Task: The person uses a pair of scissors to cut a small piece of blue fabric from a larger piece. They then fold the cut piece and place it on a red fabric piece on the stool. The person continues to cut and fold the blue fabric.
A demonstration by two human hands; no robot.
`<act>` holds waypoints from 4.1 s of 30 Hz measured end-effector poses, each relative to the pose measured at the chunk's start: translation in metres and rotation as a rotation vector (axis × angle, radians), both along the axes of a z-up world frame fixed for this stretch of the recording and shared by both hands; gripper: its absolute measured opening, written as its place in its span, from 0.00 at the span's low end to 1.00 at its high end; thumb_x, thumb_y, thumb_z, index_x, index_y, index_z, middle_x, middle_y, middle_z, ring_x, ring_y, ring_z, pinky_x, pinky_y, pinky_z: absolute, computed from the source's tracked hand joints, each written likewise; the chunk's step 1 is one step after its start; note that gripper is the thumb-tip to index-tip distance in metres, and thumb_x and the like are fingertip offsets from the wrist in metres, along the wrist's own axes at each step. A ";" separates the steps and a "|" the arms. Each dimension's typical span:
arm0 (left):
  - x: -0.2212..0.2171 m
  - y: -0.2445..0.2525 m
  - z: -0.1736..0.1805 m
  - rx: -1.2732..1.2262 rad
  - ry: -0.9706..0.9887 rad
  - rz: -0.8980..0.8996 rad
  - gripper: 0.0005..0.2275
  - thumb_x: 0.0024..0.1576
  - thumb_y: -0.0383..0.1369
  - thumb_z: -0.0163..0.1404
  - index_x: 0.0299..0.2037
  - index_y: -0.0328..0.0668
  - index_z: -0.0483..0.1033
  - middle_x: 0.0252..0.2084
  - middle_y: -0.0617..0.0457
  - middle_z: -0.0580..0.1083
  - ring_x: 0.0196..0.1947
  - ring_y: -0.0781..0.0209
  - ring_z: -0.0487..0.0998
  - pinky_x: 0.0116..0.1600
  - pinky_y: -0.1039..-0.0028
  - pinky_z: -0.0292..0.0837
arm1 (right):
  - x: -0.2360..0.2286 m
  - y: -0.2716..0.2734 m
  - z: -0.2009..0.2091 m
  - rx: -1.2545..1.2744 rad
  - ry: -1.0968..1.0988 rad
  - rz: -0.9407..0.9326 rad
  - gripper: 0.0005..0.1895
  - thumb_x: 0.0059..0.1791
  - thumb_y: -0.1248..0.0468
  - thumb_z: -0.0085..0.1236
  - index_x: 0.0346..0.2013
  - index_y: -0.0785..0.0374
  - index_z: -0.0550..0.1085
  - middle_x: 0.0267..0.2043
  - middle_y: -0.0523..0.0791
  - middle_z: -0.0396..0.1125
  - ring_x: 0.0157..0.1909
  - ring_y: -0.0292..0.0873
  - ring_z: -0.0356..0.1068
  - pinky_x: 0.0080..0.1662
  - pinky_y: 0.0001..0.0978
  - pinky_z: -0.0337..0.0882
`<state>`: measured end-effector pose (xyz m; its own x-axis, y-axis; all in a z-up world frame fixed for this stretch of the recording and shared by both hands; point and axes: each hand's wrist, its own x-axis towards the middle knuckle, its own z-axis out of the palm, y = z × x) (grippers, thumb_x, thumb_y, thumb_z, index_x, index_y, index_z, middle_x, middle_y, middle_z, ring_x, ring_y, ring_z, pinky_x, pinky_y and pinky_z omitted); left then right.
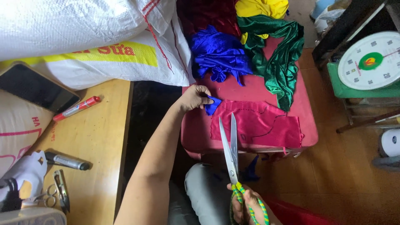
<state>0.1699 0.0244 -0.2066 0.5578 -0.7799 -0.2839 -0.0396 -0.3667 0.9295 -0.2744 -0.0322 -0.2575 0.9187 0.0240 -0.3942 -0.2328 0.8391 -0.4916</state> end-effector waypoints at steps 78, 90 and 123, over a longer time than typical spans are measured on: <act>-0.014 0.000 0.025 0.086 -0.034 0.006 0.05 0.55 0.27 0.61 0.37 0.43 0.77 0.27 0.52 0.75 0.20 0.65 0.72 0.29 0.77 0.75 | 0.055 0.014 0.055 0.147 0.275 0.073 0.45 0.47 0.31 0.40 0.57 0.67 0.72 0.21 0.47 0.54 0.21 0.43 0.54 0.27 0.39 0.56; -0.011 -0.003 0.025 0.137 -0.124 -0.089 0.08 0.50 0.24 0.65 0.35 0.45 0.80 0.31 0.55 0.77 0.28 0.66 0.77 0.37 0.79 0.78 | 0.056 0.016 0.058 0.098 0.290 0.040 0.45 0.47 0.32 0.40 0.57 0.70 0.72 0.22 0.48 0.55 0.21 0.44 0.54 0.27 0.40 0.56; 0.004 -0.009 0.012 0.266 0.011 -0.031 0.13 0.45 0.24 0.68 0.38 0.32 0.82 0.26 0.44 0.78 0.15 0.62 0.70 0.21 0.78 0.69 | 0.034 0.011 0.024 0.127 0.202 0.017 0.45 0.47 0.34 0.42 0.61 0.70 0.70 0.22 0.46 0.55 0.19 0.41 0.53 0.25 0.38 0.57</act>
